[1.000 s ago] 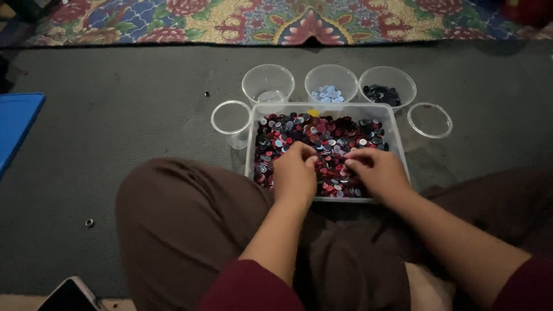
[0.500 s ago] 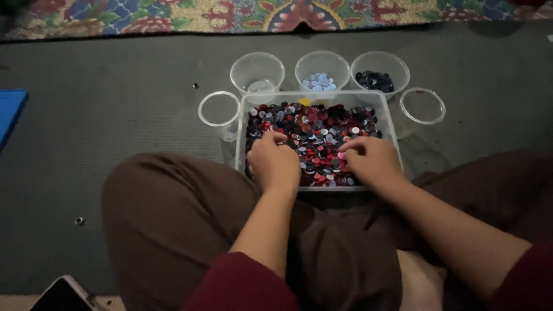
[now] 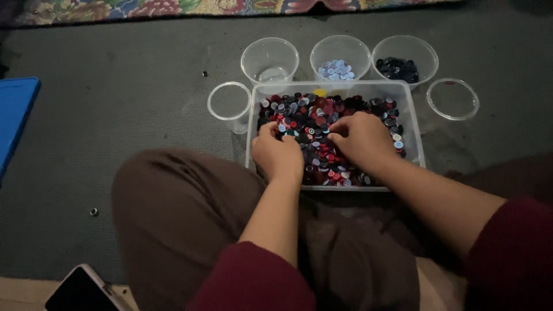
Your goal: Sorting various colored buttons from a large container into smaller plastic cups based on their type.
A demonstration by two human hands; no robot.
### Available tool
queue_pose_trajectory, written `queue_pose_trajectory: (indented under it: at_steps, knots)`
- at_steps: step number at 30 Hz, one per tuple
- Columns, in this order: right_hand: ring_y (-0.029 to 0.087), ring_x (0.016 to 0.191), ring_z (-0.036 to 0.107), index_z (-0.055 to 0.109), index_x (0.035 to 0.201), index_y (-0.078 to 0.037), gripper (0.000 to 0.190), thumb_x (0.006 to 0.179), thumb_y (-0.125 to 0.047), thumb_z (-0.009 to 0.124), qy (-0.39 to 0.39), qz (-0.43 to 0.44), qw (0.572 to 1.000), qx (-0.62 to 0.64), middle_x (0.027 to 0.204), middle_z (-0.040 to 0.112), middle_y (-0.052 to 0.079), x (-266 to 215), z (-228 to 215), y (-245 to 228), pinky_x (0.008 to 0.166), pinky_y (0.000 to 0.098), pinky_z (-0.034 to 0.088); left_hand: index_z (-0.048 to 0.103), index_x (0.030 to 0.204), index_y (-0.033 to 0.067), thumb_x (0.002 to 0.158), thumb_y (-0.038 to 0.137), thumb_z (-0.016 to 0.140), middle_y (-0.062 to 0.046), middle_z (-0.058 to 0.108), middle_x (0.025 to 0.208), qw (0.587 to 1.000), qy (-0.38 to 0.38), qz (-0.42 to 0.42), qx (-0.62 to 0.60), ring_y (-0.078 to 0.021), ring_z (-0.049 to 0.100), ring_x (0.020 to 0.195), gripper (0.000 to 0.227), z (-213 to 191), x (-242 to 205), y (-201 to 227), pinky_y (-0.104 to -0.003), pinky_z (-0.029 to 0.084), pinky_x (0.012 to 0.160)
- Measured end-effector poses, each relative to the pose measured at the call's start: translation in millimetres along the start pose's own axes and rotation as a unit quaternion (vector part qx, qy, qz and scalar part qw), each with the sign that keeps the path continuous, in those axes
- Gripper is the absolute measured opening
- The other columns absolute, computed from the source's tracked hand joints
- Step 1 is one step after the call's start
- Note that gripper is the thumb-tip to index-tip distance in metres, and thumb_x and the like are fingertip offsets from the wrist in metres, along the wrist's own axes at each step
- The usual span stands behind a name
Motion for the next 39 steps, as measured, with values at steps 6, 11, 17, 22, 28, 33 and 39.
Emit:
queue_pose_trajectory:
  at_steps: [6, 11, 17, 22, 28, 33, 39]
  knots:
    - [0.036, 0.104, 0.073, 0.082, 0.110, -0.023, 0.025, 0.087, -0.033, 0.076, -0.030, 0.041, 0.999, -0.006, 0.097, 0.080, 0.008, 13.9, 10.6, 0.0, 0.089, 0.0519, 0.057, 0.070, 0.113, 0.0137, 0.092, 0.017, 0.071, -0.008, 0.061, 0.108, 0.999, -0.001, 0.012, 0.033, -0.0335, 0.065, 0.112, 0.021, -13.2, -8.1, 16.3, -0.045, 0.055, 0.095]
    - [0.037, 0.105, 0.071, 0.082, 0.106, -0.027, 0.025, 0.086, -0.042, 0.076, -0.027, 0.049, 0.997, -0.047, 0.095, 0.078, 0.007, 18.9, 16.1, 1.2, 0.091, 0.0540, 0.056, 0.069, 0.110, 0.0147, 0.095, 0.018, 0.070, -0.005, 0.060, 0.106, 0.999, -0.023, -0.014, 0.039, -0.0303, 0.066, 0.109, 0.016, -14.2, -9.8, 19.8, -0.045, 0.056, 0.092]
    - [0.037, 0.106, 0.071, 0.081, 0.105, -0.025, 0.028, 0.084, -0.043, 0.077, -0.024, 0.065, 0.997, -0.018, 0.095, 0.078, 0.006, 21.7, 21.7, 9.6, 0.092, 0.0537, 0.056, 0.071, 0.106, 0.0150, 0.097, 0.020, 0.069, -0.006, 0.061, 0.105, 0.998, -0.049, -0.019, 0.040, -0.0323, 0.066, 0.110, 0.011, -16.6, -13.0, 24.4, -0.047, 0.056, 0.091]
    - [0.034, 0.105, 0.072, 0.082, 0.103, -0.023, 0.026, 0.082, -0.038, 0.078, -0.017, 0.111, 0.992, 0.049, 0.095, 0.080, 0.003, 9.1, 18.9, 23.3, 0.089, 0.0501, 0.057, 0.071, 0.104, 0.0168, 0.097, 0.023, 0.069, -0.005, 0.063, 0.103, 0.997, -0.057, -0.033, 0.044, -0.0316, 0.066, 0.110, 0.009, -16.3, -15.9, 25.8, -0.047, 0.055, 0.090]
    - [0.031, 0.099, 0.074, 0.082, 0.098, -0.024, 0.022, 0.083, -0.039, 0.078, 0.034, 0.112, 0.989, 0.087, 0.089, 0.079, 0.000, 9.2, 11.0, 47.9, 0.084, 0.0458, 0.059, 0.072, 0.102, 0.0161, 0.097, 0.025, 0.068, -0.008, 0.073, 0.100, 0.998, -0.050, 0.000, 0.047, -0.0346, 0.067, 0.108, 0.011, -12.8, -15.2, 29.6, -0.050, 0.055, 0.089]
    - [0.033, 0.073, 0.072, 0.081, 0.105, -0.011, 0.025, 0.092, -0.031, 0.073, 0.053, 0.158, 0.962, 0.216, 0.085, 0.076, 0.015, 20.4, -8.4, 57.1, 0.058, 0.0417, 0.057, 0.076, 0.095, 0.0216, 0.092, 0.026, 0.073, -0.005, 0.074, 0.096, 0.998, -0.026, 0.047, 0.034, -0.0318, 0.065, 0.108, 0.006, -12.7, -12.6, 33.5, -0.046, 0.056, 0.090]
    - [0.017, 0.075, 0.074, 0.079, 0.093, -0.019, 0.019, 0.081, -0.032, 0.071, 0.139, 0.204, 0.888, 0.388, 0.091, 0.077, 0.001, 94.7, -25.5, 83.1, 0.058, 0.0345, 0.059, 0.076, 0.101, 0.0192, 0.095, 0.026, 0.070, -0.003, 0.077, 0.101, 0.998, -0.067, 0.021, 0.002, -0.0294, 0.063, 0.111, 0.011, -23.0, -30.6, 47.8, -0.046, 0.054, 0.093]
Point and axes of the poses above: each hand's wrist, its own x-axis towards the middle knuckle, its own z-axis out of the palm, y = z × x, the point moved 9 cm from there along x, towards the middle knuckle
